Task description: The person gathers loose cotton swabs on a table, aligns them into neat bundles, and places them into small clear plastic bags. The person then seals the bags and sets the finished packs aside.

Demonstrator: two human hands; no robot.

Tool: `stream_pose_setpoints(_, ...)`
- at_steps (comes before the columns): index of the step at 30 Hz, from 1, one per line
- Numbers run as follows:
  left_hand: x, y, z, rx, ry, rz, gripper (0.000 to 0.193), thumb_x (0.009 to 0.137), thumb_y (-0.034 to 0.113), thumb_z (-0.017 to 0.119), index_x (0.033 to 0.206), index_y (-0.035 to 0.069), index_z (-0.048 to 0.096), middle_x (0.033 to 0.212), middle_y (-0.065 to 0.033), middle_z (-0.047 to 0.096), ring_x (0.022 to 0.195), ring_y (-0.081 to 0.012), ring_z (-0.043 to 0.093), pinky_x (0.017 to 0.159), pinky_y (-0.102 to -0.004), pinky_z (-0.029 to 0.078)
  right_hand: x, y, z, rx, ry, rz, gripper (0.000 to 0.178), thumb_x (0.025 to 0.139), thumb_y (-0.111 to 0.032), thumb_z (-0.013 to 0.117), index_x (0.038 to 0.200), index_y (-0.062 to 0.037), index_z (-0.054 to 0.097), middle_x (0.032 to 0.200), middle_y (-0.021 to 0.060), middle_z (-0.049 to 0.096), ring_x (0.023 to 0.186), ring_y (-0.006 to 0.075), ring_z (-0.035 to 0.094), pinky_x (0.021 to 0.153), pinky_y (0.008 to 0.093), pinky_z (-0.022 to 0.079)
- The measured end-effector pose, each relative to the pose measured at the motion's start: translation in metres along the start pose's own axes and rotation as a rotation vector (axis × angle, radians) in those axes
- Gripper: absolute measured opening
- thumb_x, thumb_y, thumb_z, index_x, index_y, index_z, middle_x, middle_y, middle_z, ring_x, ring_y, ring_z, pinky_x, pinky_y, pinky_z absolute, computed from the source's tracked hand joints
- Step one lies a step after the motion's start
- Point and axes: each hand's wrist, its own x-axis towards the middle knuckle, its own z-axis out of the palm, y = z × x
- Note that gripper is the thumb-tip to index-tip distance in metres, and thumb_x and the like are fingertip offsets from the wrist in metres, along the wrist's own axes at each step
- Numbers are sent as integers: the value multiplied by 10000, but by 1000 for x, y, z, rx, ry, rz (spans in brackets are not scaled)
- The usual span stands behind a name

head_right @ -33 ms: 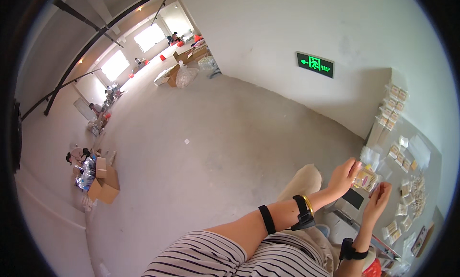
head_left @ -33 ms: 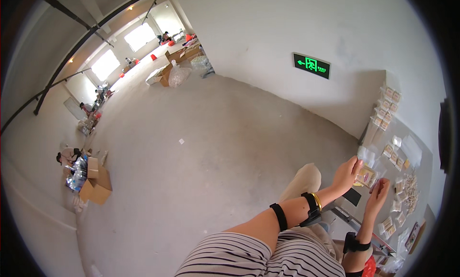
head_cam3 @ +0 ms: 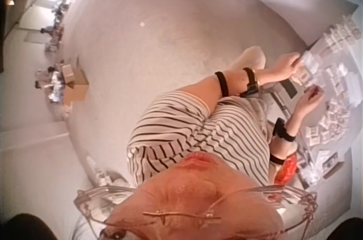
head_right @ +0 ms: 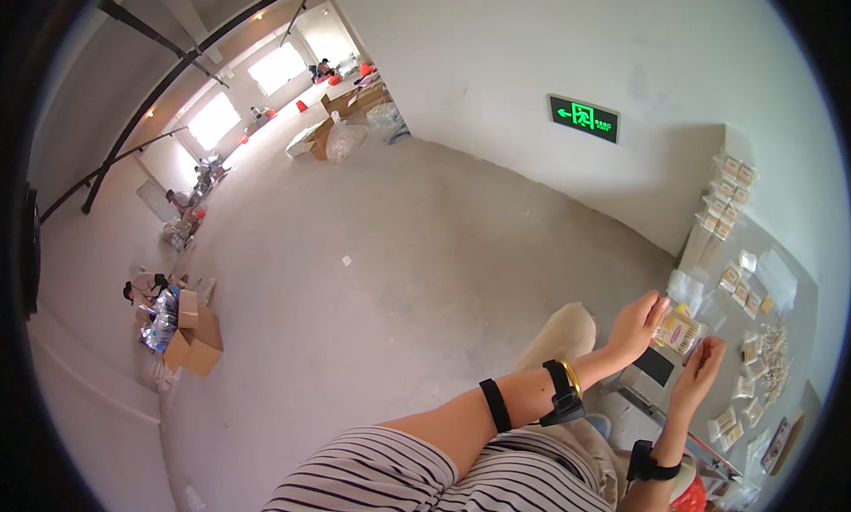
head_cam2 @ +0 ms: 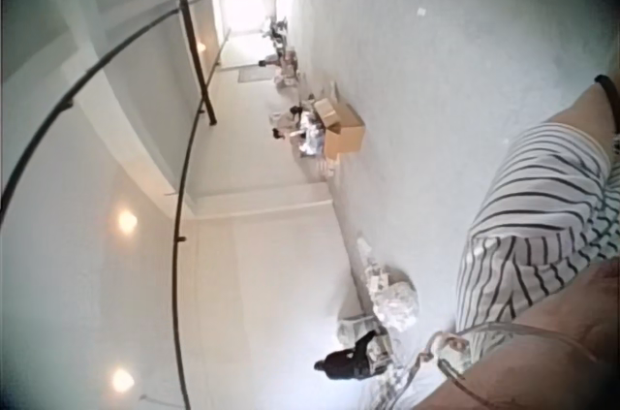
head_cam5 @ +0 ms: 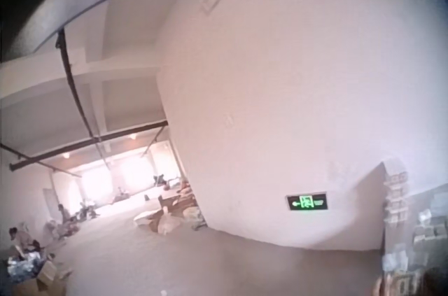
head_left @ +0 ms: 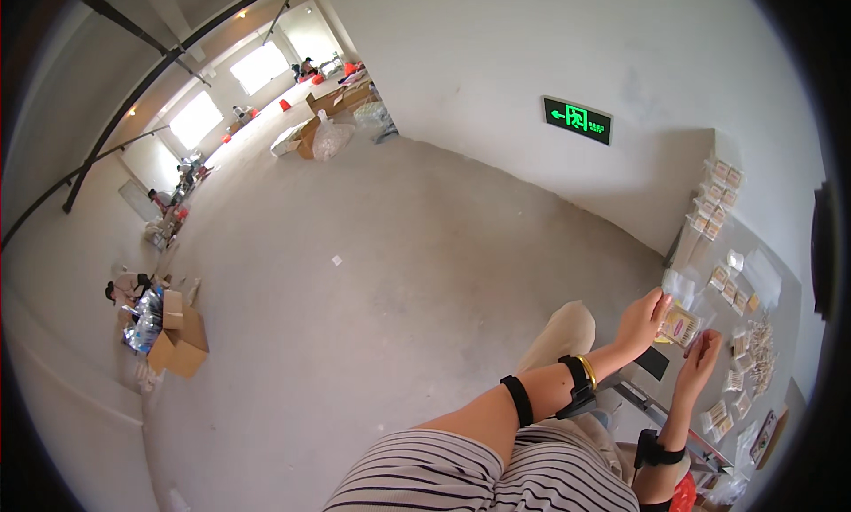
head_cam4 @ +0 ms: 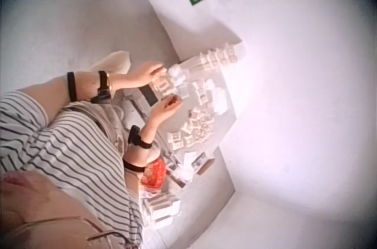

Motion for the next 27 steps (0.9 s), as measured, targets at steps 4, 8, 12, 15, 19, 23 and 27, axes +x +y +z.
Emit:
stream_pose_setpoints(4,5,-3,-1,263,137,292,312,1085,289,566,884,54,528,688,-188,623,567,-381,614,520,-455,443,-4,-11,4,137,48,51,112,1121,-130,498,1181,-47,543,907,0,499,718,65,449,628,247,376)
stream_pose_setpoints(8,0,0,0,346,35,293,260,1071,256,576,920,48,543,713,-186,650,639,-422,637,549,-496,457,-4,-56,15,336,111,338,199,1143,-233,476,1164,-57,567,882,-17,494,691,53,416,605,235,343)
stream_pose_setpoints(12,2,3,7,354,-32,357,257,1079,268,560,967,38,541,725,-186,660,675,-427,656,567,-521,465,3,-20,14,212,27,203,248,1146,-296,481,1123,-71,581,827,-50,459,682,30,389,577,217,296)
stream_pose_setpoints(15,1,4,20,255,21,203,267,1090,282,540,983,37,535,739,-204,658,703,-436,658,588,-526,466,8,2,16,267,40,169,256,1144,-315,494,1091,-78,574,800,-69,430,687,21,378,569,213,282)
stream_pose_setpoints(19,-1,18,21,203,-92,177,295,1110,301,504,992,31,529,747,-223,643,721,-455,635,608,-511,458,10,6,15,287,103,203,271,1144,-332,492,1072,-81,565,802,-77,443,689,16,369,567,213,278)
stream_pose_setpoints(23,2,-13,36,74,6,192,320,1112,334,516,995,36,538,758,-189,621,626,-394,588,586,-469,443,3,-4,22,289,195,230,309,1143,-368,480,1121,-83,596,829,-74,486,695,8,380,571,205,283)
stream_pose_setpoints(27,4,-39,51,-515,-144,-177,279,1102,362,561,1008,100,584,795,-29,640,591,-201,573,553,-372,444,-4,-15,8,329,102,458,352,1120,-415,517,1200,-89,627,912,-46,563,769,36,494,623,220,388)
